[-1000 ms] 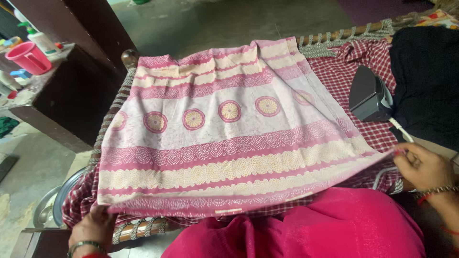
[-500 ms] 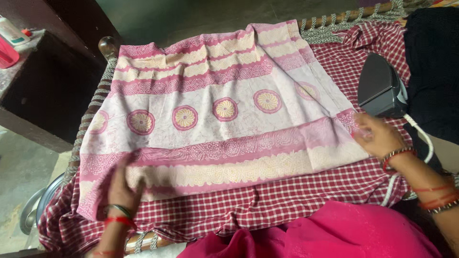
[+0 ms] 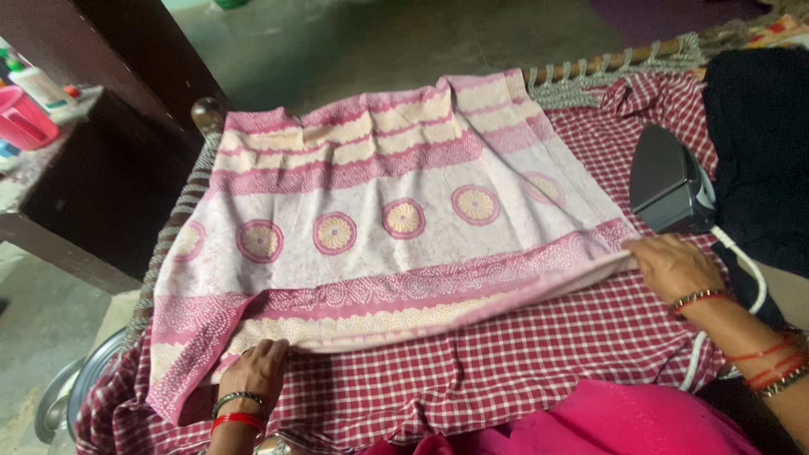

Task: The person irons a pink and white patterned cloth on a woven cot. They repeatedly smooth the fabric with their hands, move the iron across different sections, and reposition the cloth to cover new areas.

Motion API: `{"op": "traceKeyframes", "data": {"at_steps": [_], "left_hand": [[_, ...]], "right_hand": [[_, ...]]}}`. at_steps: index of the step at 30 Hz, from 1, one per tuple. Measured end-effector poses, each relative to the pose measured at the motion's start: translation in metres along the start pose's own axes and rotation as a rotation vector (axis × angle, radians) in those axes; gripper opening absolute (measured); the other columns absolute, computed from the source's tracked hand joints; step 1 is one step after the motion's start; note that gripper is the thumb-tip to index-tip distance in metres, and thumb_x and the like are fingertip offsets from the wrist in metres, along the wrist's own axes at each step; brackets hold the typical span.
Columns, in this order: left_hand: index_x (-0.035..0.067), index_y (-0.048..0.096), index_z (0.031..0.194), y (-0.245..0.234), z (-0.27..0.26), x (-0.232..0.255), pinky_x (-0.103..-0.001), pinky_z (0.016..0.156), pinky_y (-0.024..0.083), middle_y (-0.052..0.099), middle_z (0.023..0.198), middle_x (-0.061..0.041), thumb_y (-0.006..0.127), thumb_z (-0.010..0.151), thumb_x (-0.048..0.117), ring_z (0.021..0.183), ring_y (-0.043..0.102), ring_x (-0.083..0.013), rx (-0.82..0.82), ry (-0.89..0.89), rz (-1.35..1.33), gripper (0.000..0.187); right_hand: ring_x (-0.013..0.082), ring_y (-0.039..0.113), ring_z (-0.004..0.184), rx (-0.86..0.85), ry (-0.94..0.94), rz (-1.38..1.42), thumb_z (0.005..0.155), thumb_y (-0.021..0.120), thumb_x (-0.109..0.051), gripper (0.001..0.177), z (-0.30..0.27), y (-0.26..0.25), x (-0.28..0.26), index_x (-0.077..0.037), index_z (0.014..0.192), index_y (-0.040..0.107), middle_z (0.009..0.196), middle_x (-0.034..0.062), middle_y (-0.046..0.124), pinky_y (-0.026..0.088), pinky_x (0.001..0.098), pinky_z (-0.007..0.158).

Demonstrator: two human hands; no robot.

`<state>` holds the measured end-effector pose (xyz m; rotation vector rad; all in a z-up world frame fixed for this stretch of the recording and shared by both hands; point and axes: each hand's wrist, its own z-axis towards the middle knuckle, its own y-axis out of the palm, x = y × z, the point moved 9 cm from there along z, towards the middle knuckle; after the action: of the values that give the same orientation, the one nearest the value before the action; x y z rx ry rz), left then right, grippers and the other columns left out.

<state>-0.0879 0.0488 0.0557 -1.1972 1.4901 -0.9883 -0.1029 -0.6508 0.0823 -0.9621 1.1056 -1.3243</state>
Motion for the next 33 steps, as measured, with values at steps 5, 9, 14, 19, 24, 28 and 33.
{"op": "traceKeyframes", "data": {"at_steps": [5, 9, 14, 19, 24, 28, 33], "left_hand": [[0.018, 0.064, 0.122, -0.091, 0.021, -0.039, -0.047, 0.076, 0.061, 0.075, 0.105, -0.015, 0.051, 0.107, 0.028, 0.089, 0.075, -0.0358, 0.377, -0.22, -0.542, 0.022], [0.008, 0.062, 0.119, -0.194, -0.011, -0.057, -0.051, 0.074, 0.057, 0.072, 0.104, -0.024, 0.06, 0.101, 0.02, 0.092, 0.071, -0.0432, 0.966, 0.05, -0.653, 0.021], [0.009, 0.061, 0.126, -0.233, -0.074, -0.074, -0.05, 0.074, 0.056, 0.071, 0.112, -0.023, 0.058, 0.107, 0.016, 0.094, 0.069, -0.0426, 1.062, 0.108, -0.524, 0.021], [0.014, 0.065, 0.121, -0.169, -0.118, -0.084, -0.049, 0.07, 0.059, 0.074, 0.103, -0.018, 0.058, 0.104, 0.019, 0.086, 0.073, -0.0384, 0.829, -0.002, -0.497, 0.019], [0.025, 0.065, 0.127, -0.038, -0.119, -0.077, -0.039, 0.064, 0.065, 0.076, 0.095, -0.011, 0.056, 0.1, 0.026, 0.075, 0.079, -0.0257, 0.497, 0.045, -0.376, 0.029], [0.024, 0.067, 0.115, 0.06, -0.088, -0.067, -0.038, 0.069, 0.069, 0.077, 0.107, -0.009, 0.048, 0.103, 0.024, 0.092, 0.08, -0.0269, 0.264, 0.104, -0.431, 0.022], [0.03, 0.069, 0.121, 0.137, -0.032, -0.067, -0.049, 0.103, 0.05, 0.041, 0.145, -0.015, 0.063, 0.097, 0.036, 0.124, 0.058, -0.0384, -0.334, 0.059, -0.083, 0.025]], "right_hand": [[0.0333, 0.073, 0.085, 0.123, 0.262, 0.3, 0.102, 0.056, -0.005, 0.031, 0.097, -0.088, 0.012, -0.017, 0.123, 0.074, 0.103, 0.018, 0.074, 0.059, 0.0467, 0.074], [0.0335, 0.07, 0.089, 0.651, -0.048, 0.367, 0.109, 0.056, 0.004, 0.022, 0.123, -0.238, -0.017, -0.007, 0.115, 0.075, 0.102, 0.0199, 0.071, 0.056, 0.0438, 0.079], [0.0345, 0.07, 0.101, 0.826, -0.205, 0.273, 0.105, 0.053, 0.006, 0.021, 0.043, -0.326, -0.025, -0.004, 0.112, 0.07, 0.106, 0.018, 0.07, 0.056, 0.0446, 0.088], [0.035, 0.068, 0.099, 0.764, -0.209, 0.17, 0.101, 0.056, 0.0, 0.02, -0.049, -0.266, -0.002, 0.0, 0.113, 0.072, 0.108, 0.0184, 0.07, 0.055, 0.042, 0.088], [0.0227, 0.069, 0.098, 0.415, -0.171, 0.29, 0.096, 0.061, -0.012, 0.012, -0.127, -0.113, 0.048, -0.007, 0.101, 0.071, 0.112, 0.0093, 0.073, 0.057, 0.0341, 0.093], [0.0176, 0.071, 0.094, -0.304, 0.121, 0.322, 0.088, 0.061, -0.013, 0.044, -0.142, 0.038, 0.072, -0.023, 0.128, 0.075, 0.111, 0.0009, 0.072, 0.06, 0.0301, 0.087], [0.0165, 0.073, 0.106, -0.991, 0.181, 0.366, 0.091, 0.062, -0.031, 0.037, -0.142, 0.081, 0.049, -0.023, 0.126, 0.074, 0.12, 0.0028, 0.077, 0.061, 0.0335, 0.096]]}}
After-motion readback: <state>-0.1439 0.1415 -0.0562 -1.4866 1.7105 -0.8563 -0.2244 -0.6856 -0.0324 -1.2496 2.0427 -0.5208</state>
